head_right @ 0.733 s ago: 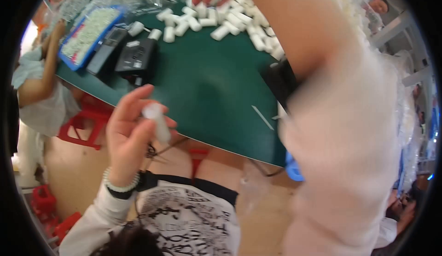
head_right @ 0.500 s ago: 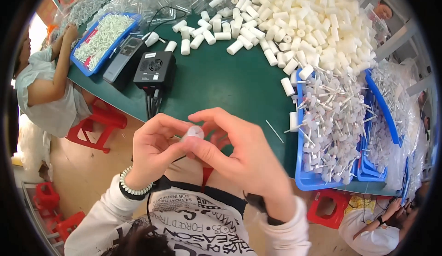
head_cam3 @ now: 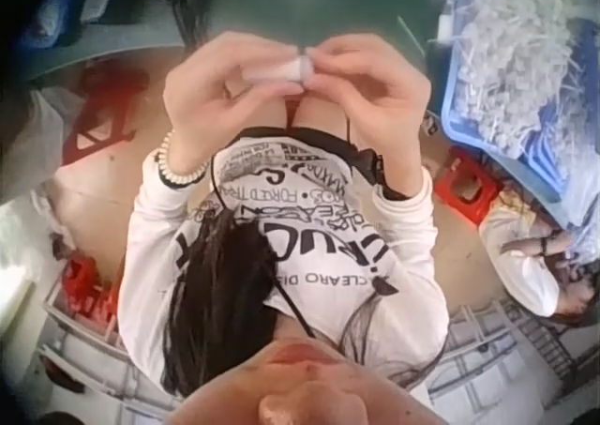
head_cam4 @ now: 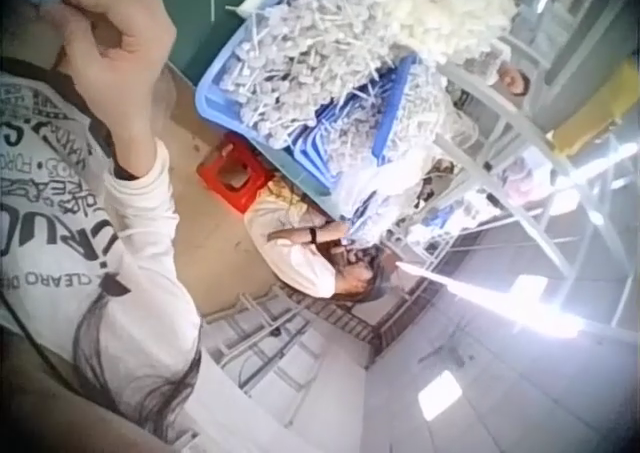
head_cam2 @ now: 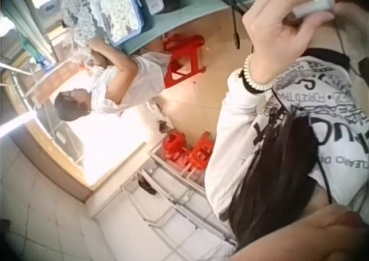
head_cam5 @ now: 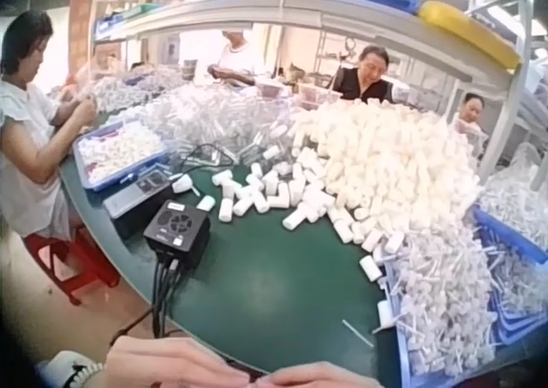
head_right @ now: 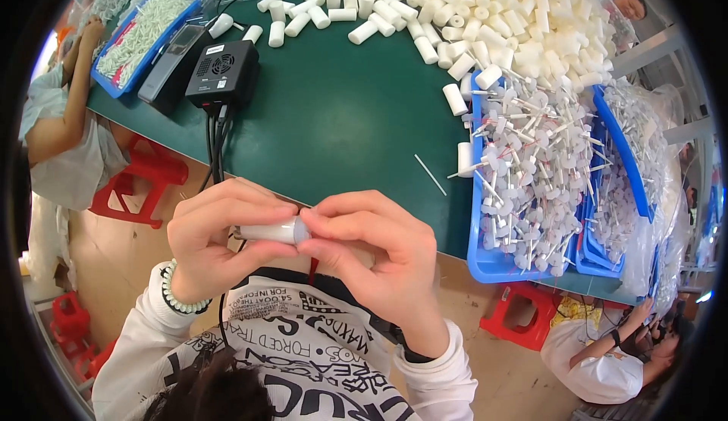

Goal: The person is assembling small white cylindrical medical components, inserting clear plastic tubes and other small parts.

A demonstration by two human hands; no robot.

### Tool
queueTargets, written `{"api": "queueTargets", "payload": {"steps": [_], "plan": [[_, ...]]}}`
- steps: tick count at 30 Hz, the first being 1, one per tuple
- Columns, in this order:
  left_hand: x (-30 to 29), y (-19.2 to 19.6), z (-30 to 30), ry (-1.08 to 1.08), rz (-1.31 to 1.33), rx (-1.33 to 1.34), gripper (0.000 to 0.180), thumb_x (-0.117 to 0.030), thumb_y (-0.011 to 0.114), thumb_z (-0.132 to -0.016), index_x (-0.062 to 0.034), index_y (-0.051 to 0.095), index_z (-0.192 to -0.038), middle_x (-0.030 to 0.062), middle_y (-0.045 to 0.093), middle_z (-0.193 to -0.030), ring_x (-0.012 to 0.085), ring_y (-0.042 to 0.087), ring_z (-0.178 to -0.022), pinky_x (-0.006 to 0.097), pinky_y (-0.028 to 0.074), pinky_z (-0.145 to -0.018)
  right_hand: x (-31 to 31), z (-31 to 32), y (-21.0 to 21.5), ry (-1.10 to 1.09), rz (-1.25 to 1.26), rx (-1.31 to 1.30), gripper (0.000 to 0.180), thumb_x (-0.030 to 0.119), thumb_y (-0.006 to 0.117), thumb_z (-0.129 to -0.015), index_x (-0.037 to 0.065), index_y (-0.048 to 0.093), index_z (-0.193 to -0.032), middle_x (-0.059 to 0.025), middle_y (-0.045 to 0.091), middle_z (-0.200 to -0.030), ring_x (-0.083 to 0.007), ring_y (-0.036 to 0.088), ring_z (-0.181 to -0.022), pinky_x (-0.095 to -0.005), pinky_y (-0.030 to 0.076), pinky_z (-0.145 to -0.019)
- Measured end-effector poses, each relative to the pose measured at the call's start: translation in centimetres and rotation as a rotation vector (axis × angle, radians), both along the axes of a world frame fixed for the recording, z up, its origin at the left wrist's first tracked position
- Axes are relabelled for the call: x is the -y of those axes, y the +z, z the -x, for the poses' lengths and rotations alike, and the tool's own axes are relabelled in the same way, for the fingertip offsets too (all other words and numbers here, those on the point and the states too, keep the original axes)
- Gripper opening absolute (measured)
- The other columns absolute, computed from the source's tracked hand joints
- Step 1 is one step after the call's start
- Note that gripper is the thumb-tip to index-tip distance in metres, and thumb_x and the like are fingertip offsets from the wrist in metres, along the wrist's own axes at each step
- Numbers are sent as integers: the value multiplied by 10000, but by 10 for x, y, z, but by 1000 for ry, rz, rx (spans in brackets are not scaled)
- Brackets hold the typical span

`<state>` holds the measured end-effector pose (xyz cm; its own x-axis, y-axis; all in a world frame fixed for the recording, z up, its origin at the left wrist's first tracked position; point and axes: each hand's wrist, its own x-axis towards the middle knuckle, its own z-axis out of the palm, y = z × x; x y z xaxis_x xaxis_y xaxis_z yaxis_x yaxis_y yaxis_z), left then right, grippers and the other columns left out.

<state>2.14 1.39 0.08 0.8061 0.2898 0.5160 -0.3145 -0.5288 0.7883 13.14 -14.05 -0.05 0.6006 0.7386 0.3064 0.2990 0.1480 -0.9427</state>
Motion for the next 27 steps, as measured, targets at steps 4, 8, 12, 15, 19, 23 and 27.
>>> {"api": "queueTargets", "payload": {"steps": [4, 8, 12, 15, 19, 23, 27], "plan": [[1, -1, 2, -98, 2, -20, 321, -23, 793, -631, 21, 661, -920, 126, 654, -868, 213, 634, -782, 276, 514, -653, 7, -5, -1, 34, -30, 120, 196, -31, 741, -669, -4, 690, -856, -99, 646, -873, -168, 631, -759, -246, 513, -629], [3, -5, -2, -145, -55, 66, 324, -30, 797, -630, 14, 661, -920, 113, 653, -876, 222, 626, -760, 282, 515, -643, 13, -4, -2, 41, -23, 181, 209, -20, 750, -660, 0, 690, -859, -113, 646, -880, -186, 635, -764, -254, 518, -646], [6, -4, -6, -72, -203, 189, 329, -15, 787, -643, 6, 648, -941, 110, 638, -919, 236, 612, -771, 288, 514, -644, 9, 6, -2, -104, -74, 159, 244, -15, 755, -658, -9, 685, -892, -139, 651, -894, -208, 641, -802, -271, 525, -679], [7, -3, -6, -77, -290, 235, 324, 3, 773, -657, 0, 636, -951, 111, 623, -948, 249, 607, -799, 293, 514, -656, 11, 14, -4, -139, -110, -58, 273, -14, 758, -657, -16, 679, -919, -154, 656, -916, -222, 644, -841, -285, 529, -694], [10, 1, -2, -54, -298, 231, 322, 6, 770, -663, -13, 623, -950, 106, 610, -977, 256, 603, -805, 299, 514, -666, 12, 18, 5, -184, -79, -236, 258, -9, 761, -655, -13, 685, -902, -157, 661, -931, -224, 648, -848, -295, 535, -720], [11, 3, 6, -73, -283, 206, 327, -12, 776, -666, -16, 620, -953, 110, 607, -992, 255, 602, -804, 302, 512, -660, 14, 4, 10, -27, -106, 30, 225, -15, 765, -639, -7, 693, -851, -153, 666, -885, -228, 658, -805, -323, 545, -770], [12, 3, 8, -81, -264, 184, 320, -29, 780, -669, -12, 622, -947, 117, 609, -989, 254, 600, -794, 311, 515, -656, 13, 0, 12, 22, -77, 162, 215, -17, 768, -627, -1, 694, -828, -135, 670, -848, -223, 664, -775, -335, 550, -788]]}}
